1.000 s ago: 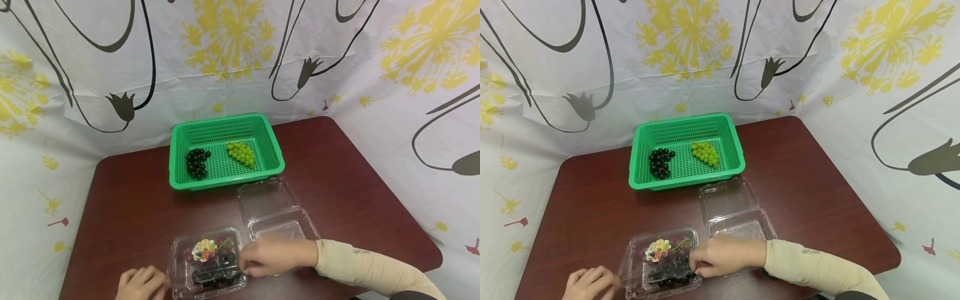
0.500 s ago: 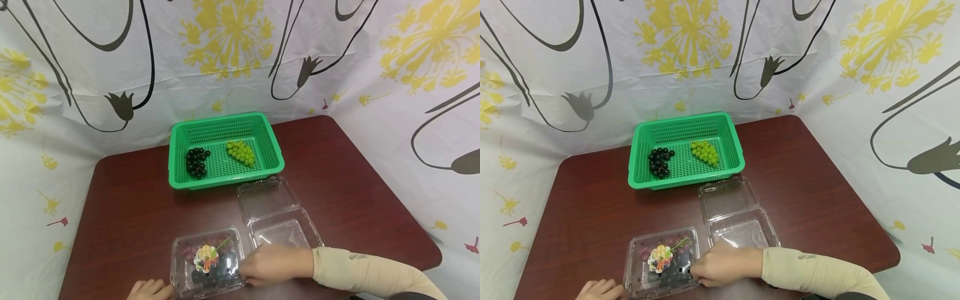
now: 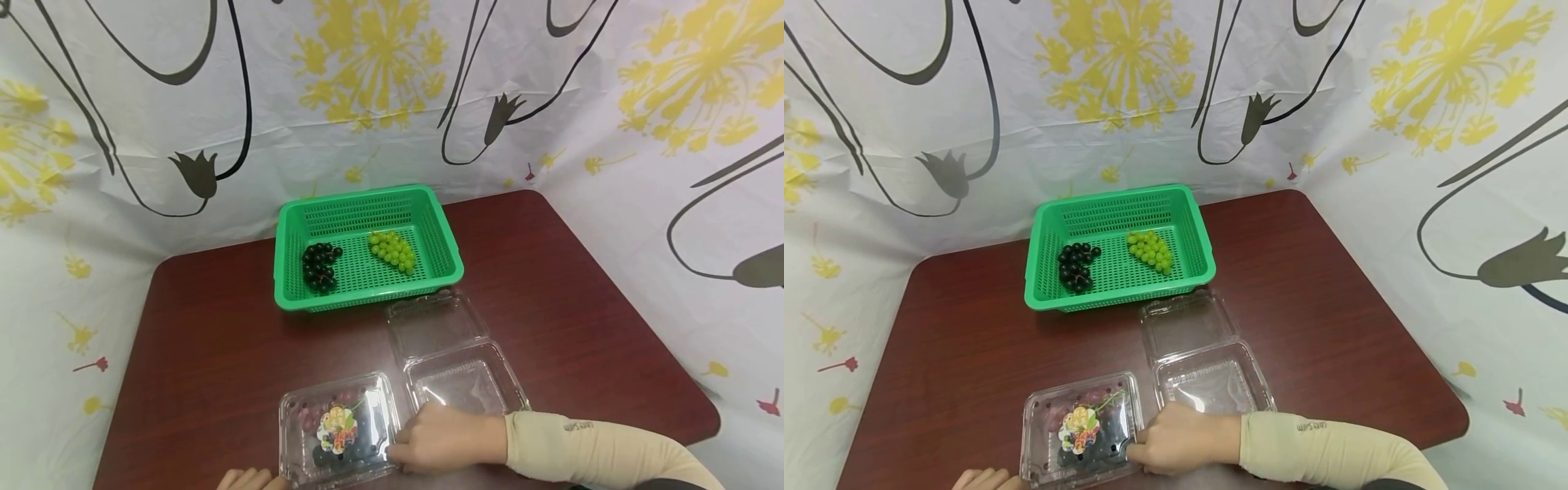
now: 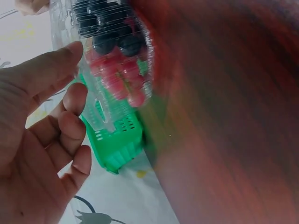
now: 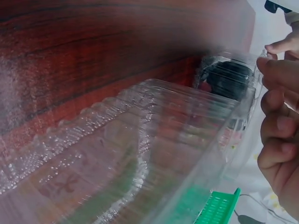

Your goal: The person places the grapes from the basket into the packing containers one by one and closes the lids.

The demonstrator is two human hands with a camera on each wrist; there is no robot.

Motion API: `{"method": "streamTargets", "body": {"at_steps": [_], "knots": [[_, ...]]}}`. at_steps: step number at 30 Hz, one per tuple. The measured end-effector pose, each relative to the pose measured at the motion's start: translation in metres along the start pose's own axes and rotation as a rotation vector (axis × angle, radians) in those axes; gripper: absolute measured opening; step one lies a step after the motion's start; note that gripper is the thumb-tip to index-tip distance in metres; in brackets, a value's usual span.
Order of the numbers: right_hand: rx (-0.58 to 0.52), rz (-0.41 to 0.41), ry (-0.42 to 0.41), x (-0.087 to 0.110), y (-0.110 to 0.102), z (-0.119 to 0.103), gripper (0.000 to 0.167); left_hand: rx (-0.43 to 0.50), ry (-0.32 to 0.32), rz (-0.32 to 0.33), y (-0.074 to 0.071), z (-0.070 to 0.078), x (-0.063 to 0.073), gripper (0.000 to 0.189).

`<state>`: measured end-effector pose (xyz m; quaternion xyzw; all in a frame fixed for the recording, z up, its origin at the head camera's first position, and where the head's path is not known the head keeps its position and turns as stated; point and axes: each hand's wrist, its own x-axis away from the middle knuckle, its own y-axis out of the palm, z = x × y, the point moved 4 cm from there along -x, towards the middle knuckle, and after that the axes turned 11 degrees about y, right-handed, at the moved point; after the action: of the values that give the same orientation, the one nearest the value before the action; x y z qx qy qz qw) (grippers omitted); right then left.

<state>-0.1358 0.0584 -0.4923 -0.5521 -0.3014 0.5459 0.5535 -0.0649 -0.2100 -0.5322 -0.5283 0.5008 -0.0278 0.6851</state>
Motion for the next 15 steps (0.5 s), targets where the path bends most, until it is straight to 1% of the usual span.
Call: {"method": "streamTargets", "body": {"at_steps": [2,5,6,8,10,12,15], "knots": [[0.025,0.028,-0.02,-0.0001,0.001,-0.0013,0.023,-0.021,0.018,0.007,0.0009,0.0002,0.0006,0.036],[0.075,0.1,-0.058,-0.0019,0.0005,-0.0038,0.021,-0.039,0.052,0.038,0.0018,0.0008,0.0013,0.036],[0.087,0.126,-0.068,-0.0027,-0.0002,-0.0045,0.022,-0.047,0.064,0.054,0.0025,0.001,0.0015,0.037],[0.112,0.157,-0.083,-0.0039,-0.0018,-0.0059,0.027,-0.064,0.113,0.107,0.0026,0.0006,-0.0013,0.038],[0.123,0.172,-0.089,-0.0047,-0.0036,-0.0069,0.033,-0.084,0.155,0.139,0.0035,0.0005,-0.0026,0.04],[0.127,0.174,-0.094,-0.005,-0.0043,-0.007,0.034,-0.094,0.192,0.18,0.0046,-0.0005,-0.0026,0.041],[0.125,0.181,-0.097,-0.0051,-0.0045,-0.0071,0.033,-0.09,0.226,0.195,0.0072,-0.0013,0.0018,0.038]]}}
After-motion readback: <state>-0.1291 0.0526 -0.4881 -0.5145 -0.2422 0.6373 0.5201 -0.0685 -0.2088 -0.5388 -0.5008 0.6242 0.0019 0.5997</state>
